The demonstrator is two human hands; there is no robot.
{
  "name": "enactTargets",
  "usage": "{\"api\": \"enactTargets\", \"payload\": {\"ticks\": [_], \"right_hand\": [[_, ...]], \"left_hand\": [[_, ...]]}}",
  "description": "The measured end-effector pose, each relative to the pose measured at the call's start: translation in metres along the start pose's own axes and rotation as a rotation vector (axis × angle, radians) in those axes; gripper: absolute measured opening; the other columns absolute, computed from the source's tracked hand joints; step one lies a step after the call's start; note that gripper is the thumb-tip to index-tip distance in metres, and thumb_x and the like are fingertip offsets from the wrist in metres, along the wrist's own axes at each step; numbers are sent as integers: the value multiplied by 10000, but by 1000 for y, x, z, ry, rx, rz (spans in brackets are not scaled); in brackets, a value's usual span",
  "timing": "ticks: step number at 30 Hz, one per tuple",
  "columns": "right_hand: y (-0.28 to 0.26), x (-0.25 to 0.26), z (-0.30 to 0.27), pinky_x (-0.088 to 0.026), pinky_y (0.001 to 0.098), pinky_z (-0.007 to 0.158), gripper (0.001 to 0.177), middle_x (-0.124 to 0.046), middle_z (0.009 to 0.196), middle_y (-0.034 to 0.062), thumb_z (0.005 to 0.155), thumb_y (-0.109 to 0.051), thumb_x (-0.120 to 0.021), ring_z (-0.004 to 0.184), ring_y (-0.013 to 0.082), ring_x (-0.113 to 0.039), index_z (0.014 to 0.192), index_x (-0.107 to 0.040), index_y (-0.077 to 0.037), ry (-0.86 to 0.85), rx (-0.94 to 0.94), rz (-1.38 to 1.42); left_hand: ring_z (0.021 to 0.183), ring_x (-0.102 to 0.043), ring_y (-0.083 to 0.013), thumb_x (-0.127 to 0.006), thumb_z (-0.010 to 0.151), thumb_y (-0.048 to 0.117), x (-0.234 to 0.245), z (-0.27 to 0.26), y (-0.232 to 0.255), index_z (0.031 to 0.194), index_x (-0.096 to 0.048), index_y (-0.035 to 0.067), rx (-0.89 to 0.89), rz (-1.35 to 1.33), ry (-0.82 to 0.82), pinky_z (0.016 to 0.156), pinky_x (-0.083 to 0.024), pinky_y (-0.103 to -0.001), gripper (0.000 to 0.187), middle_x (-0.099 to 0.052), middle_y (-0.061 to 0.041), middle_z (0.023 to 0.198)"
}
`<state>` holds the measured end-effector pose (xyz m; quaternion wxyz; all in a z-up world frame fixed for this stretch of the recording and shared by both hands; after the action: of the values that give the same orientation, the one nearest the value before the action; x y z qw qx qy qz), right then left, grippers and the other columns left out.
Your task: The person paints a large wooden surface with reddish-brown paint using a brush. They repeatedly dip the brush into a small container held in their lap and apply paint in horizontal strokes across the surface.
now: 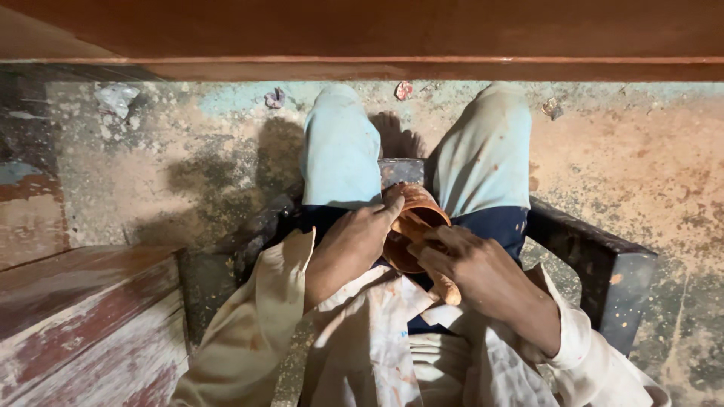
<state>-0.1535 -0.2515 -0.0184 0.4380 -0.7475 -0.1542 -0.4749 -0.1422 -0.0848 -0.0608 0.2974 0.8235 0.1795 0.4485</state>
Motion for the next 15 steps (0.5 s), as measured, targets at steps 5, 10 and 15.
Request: {"api": "enactTargets", "payload": {"ticks": [5, 10, 15], "right_hand": [[-6, 6, 2, -610, 407, 709, 358, -668, 1109, 115, 713, -54, -674, 1013, 314, -693, 1067, -685, -105, 12, -8, 64], [-4, 2, 6, -606, 407, 709, 293, -665, 1082, 101, 764, -76, -681, 973, 291, -703, 1055, -682, -112, -76, -74, 47], [-4, 4, 5, -608, 408, 746, 352, -677, 1153, 129, 709, -35, -675, 990, 315, -705, 1058, -691, -79, 36, -22, 52]], "left_hand": [[987, -668, -437, -512, 838, -85, 2, -1, 5, 1505, -415, 47, 2, 33, -30, 839, -546, -499, 687, -664, -258, 1148], [977, -668, -436, -509, 849, -74, 0, -1, 2, 1515, -394, 45, 41, 13, -68, 831, -548, -496, 686, -669, -262, 1118], [995, -672, -443, -512, 861, -82, -3, 1, 2, 1518, -394, 36, 6, 21, -29, 842, -553, -488, 677, -646, -285, 1186]]}}
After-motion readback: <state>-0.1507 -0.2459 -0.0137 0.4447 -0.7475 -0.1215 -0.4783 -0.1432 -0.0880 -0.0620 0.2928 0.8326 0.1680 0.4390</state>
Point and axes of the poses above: each hand's wrist, its own z-axis towards the middle knuckle, its own x-axis out of the back of the hand, y = z × x, the point moved 6 cm from there along z, towards the middle knuckle
